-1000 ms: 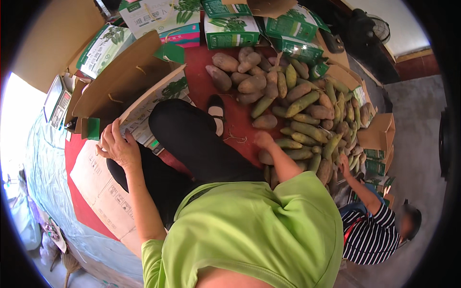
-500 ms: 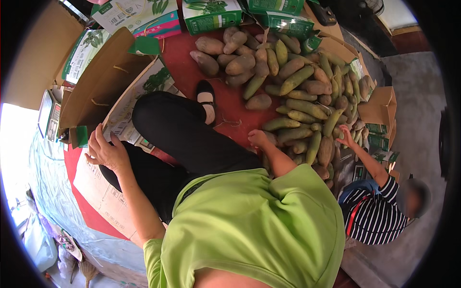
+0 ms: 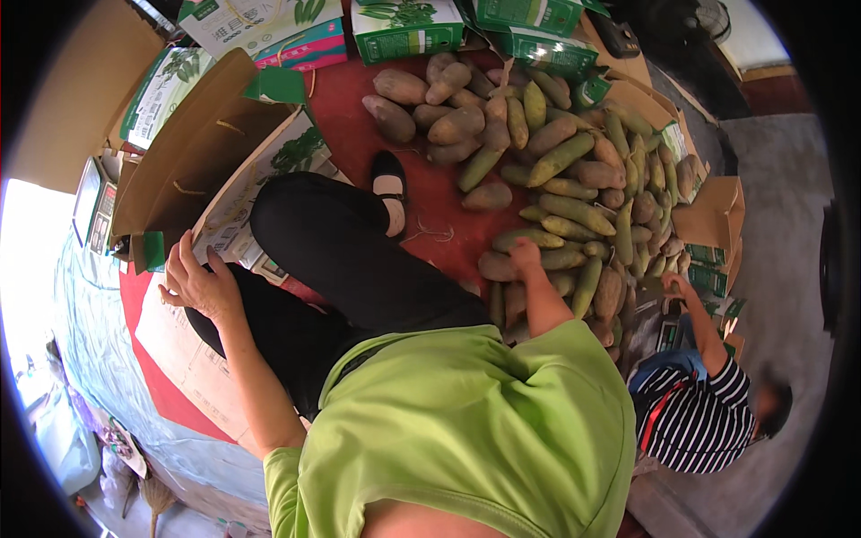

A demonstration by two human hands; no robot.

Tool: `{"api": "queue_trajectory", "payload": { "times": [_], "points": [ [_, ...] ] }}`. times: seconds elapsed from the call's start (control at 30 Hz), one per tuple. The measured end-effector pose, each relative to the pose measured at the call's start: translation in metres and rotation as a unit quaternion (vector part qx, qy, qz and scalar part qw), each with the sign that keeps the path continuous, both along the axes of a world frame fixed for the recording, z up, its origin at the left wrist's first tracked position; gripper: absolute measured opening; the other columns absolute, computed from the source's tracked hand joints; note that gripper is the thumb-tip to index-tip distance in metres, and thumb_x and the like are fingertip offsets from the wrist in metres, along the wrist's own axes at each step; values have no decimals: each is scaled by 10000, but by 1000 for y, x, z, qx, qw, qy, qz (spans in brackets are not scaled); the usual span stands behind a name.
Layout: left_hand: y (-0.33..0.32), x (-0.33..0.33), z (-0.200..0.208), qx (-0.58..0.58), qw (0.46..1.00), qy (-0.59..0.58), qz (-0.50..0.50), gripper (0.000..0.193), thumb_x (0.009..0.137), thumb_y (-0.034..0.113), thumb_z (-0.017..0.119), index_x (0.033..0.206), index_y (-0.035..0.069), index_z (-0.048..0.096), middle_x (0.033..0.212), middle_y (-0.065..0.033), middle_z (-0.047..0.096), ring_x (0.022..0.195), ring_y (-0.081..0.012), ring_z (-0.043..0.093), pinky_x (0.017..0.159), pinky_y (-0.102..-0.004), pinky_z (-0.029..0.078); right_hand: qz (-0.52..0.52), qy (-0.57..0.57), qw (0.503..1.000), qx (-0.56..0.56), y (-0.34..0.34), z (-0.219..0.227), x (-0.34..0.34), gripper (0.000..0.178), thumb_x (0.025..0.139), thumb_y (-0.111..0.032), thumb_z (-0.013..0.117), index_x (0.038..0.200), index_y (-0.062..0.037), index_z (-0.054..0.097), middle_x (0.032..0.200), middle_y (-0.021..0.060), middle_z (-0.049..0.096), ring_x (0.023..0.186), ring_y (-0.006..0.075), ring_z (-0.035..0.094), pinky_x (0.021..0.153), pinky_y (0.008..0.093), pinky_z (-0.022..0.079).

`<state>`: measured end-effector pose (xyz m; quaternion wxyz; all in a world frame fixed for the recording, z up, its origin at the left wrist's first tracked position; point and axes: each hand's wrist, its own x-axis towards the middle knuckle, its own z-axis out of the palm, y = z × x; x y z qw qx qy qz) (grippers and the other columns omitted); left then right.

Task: The recorder is sorting, weighing, and packing produce into boxes.

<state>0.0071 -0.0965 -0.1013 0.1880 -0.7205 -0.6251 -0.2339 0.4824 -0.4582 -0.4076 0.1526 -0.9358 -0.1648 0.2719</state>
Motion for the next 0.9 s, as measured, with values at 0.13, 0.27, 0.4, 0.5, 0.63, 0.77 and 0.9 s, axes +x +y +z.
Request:
{"api": "queue_trajectory", "payload": {
  "times": [0.13,0.27,0.4,0.5,0.63,0.77,0.9],
  "points": [
    [0,2,-2,-2,1000,-10,-13,450,777,169,669,1211,236,569,1168,10,552,1164,-199,475,1045,-529,172,-132,-51,990,-20,-8,25,54,549,768,-105,645,1297,-101,495,1061,144,629,803,274,643,525,354,530],
    [-6,-5,6,-14,1000,-10,16,465,764,125,669,1207,218,564,1177,13,534,1172,-202,468,1069,-544,145,-266,148,951,52,14,82,64,699,797,-124,644,1418,-151,323,1158,130,537,914,310,589,678,436,535],
    [-6,1,7,-20,1000,-19,7,479,751,112,676,1204,216,562,1176,14,537,1178,-207,463,1075,-531,147,-300,182,934,64,-2,80,73,667,828,-154,651,1404,-156,314,1165,125,524,931,336,585,730,482,510],
    [-5,3,7,-21,999,-26,4,466,754,115,672,1197,213,564,1174,14,540,1184,-210,459,1079,-521,145,-296,255,919,60,-8,72,79,573,855,-173,644,1353,-143,363,1153,119,524,937,318,588,702,461,510],
    [-6,2,10,-15,1000,-17,17,452,760,118,666,1191,212,565,1175,15,541,1187,-212,457,1084,-515,144,-302,261,915,53,-1,77,75,613,829,-127,633,1368,-99,344,1070,135,563,778,277,615,597,407,516],
    [-7,1,10,-17,999,-14,25,446,761,121,662,1186,214,566,1175,14,541,1188,-210,457,1088,-511,144,-360,207,907,73,14,91,54,625,817,-100,639,1384,-87,376,1036,143,581,750,249,619,586,400,510],
    [-7,3,13,-18,999,-19,29,449,755,111,660,1182,213,567,1164,12,544,1184,-209,460,1089,-517,138,-308,156,937,52,0,69,64,613,799,-103,659,1366,-66,429,1004,156,596,725,244,620,582,383,515]
  ]
}}
